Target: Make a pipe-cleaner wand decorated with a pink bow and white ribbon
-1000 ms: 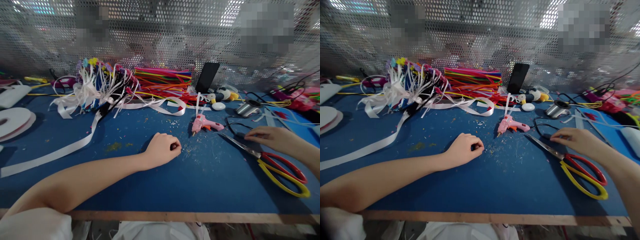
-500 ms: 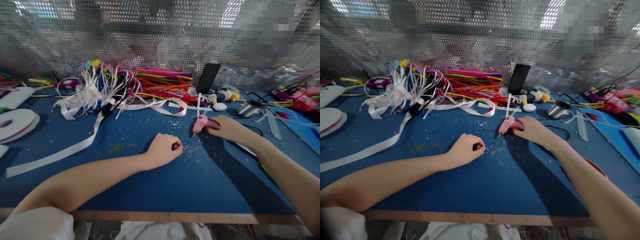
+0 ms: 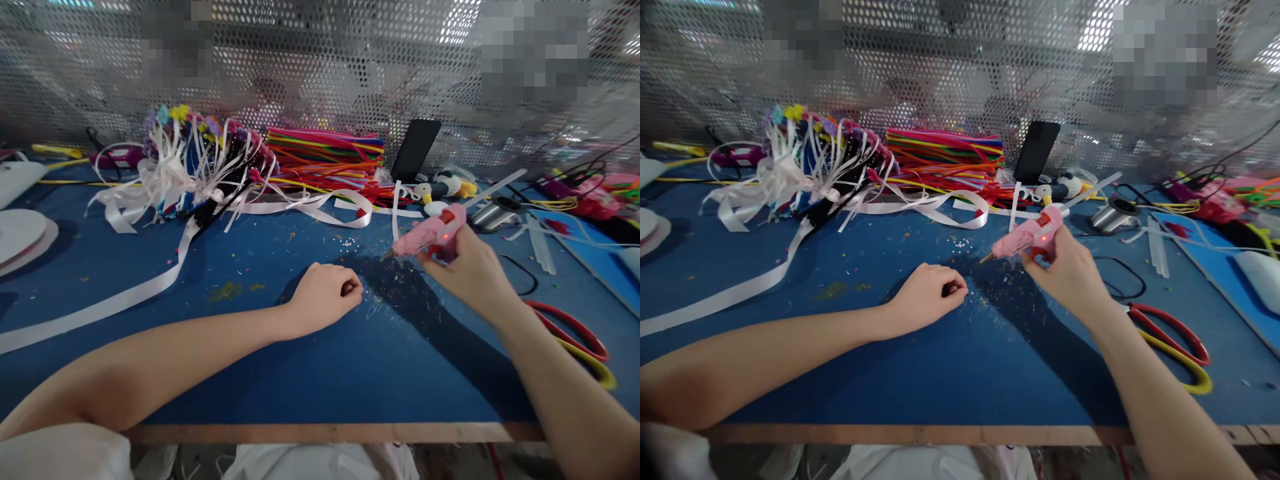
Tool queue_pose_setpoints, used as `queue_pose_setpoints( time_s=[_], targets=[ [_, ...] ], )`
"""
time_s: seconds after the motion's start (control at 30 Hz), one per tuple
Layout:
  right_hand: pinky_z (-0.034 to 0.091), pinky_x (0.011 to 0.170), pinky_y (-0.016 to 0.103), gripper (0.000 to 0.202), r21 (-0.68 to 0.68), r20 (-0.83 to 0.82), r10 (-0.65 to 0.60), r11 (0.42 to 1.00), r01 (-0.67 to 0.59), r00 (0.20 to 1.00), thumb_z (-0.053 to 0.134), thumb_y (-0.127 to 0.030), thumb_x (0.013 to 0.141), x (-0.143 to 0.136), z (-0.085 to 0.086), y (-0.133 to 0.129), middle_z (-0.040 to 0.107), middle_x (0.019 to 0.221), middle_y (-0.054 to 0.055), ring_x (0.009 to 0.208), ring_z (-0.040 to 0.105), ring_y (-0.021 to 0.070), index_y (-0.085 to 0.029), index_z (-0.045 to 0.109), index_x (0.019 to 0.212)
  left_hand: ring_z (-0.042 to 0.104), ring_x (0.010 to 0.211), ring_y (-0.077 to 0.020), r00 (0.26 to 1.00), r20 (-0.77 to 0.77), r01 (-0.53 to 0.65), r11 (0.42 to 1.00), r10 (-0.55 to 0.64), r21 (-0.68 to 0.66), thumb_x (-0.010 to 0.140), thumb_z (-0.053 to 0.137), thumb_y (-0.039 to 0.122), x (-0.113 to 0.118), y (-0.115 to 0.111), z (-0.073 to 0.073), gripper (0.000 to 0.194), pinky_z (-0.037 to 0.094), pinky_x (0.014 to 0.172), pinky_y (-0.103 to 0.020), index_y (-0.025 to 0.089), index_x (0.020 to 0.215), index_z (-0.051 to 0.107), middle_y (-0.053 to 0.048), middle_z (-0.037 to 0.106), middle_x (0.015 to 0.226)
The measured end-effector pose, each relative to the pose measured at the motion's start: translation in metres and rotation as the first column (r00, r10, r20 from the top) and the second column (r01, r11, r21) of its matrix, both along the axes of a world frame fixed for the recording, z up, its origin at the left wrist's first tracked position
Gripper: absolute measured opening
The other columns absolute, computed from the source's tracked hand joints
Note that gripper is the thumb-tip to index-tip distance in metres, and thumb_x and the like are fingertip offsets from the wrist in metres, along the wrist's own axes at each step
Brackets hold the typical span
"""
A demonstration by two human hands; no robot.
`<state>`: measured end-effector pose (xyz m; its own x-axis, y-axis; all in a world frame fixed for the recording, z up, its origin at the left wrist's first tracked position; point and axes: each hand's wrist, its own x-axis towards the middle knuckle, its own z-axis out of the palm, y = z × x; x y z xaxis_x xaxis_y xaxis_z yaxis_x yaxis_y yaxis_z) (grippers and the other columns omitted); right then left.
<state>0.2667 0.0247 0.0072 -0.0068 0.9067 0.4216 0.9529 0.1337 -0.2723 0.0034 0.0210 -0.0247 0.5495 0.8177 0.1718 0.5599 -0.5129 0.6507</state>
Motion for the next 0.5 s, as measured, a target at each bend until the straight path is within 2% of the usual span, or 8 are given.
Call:
queue_pose_setpoints(
  time_s=[0.13,0.33,0.5],
  targets=[
    [0.036,0.059,0.032,0.023,0.027,0.08,0.13,0.991,-0.133,0.988,0.055,-0.04,0.078,0.001,-0.015,-0.007,0.053,0.072,0.002,0.06,0.05,0.0192,-0.023,0.041,0.086,0.061,0.075,-0.0164,1.0,-0.014,-0.008,1.0,0.007,-0.008,0.086,0.054,0.025,0.001,0.001,0.001,0.017,0.038,0.079,-0.035,0.02,0.078,0.068,0.001,0.07,0.075],
    [0.036,0.057,0.031,0.024,0.019,0.157,0.136,0.99,-0.141,0.978,0.055,-0.041,0.081,0.007,-0.021,-0.008,0.052,0.071,0.002,0.061,0.051,0.0203,-0.025,0.036,0.081,0.061,0.07,-0.0144,0.999,0.03,-0.026,0.998,0.028,-0.057,0.087,0.055,0.023,0.003,0.004,0.005,0.017,0.039,0.079,-0.034,0.019,0.078,0.068,0.002,0.069,0.073],
    [0.033,0.057,0.032,0.026,-0.021,0.222,0.138,0.99,-0.137,0.965,0.052,-0.044,0.08,0.007,-0.026,-0.004,0.048,0.068,0.002,0.06,0.05,0.0215,-0.026,0.033,0.079,0.059,0.067,-0.0134,1.0,0.03,-0.004,0.999,0.005,-0.054,0.086,0.054,0.02,0.003,0.005,0.001,0.019,0.04,0.076,-0.033,0.019,0.072,0.066,0.003,0.067,0.07]
  ],
)
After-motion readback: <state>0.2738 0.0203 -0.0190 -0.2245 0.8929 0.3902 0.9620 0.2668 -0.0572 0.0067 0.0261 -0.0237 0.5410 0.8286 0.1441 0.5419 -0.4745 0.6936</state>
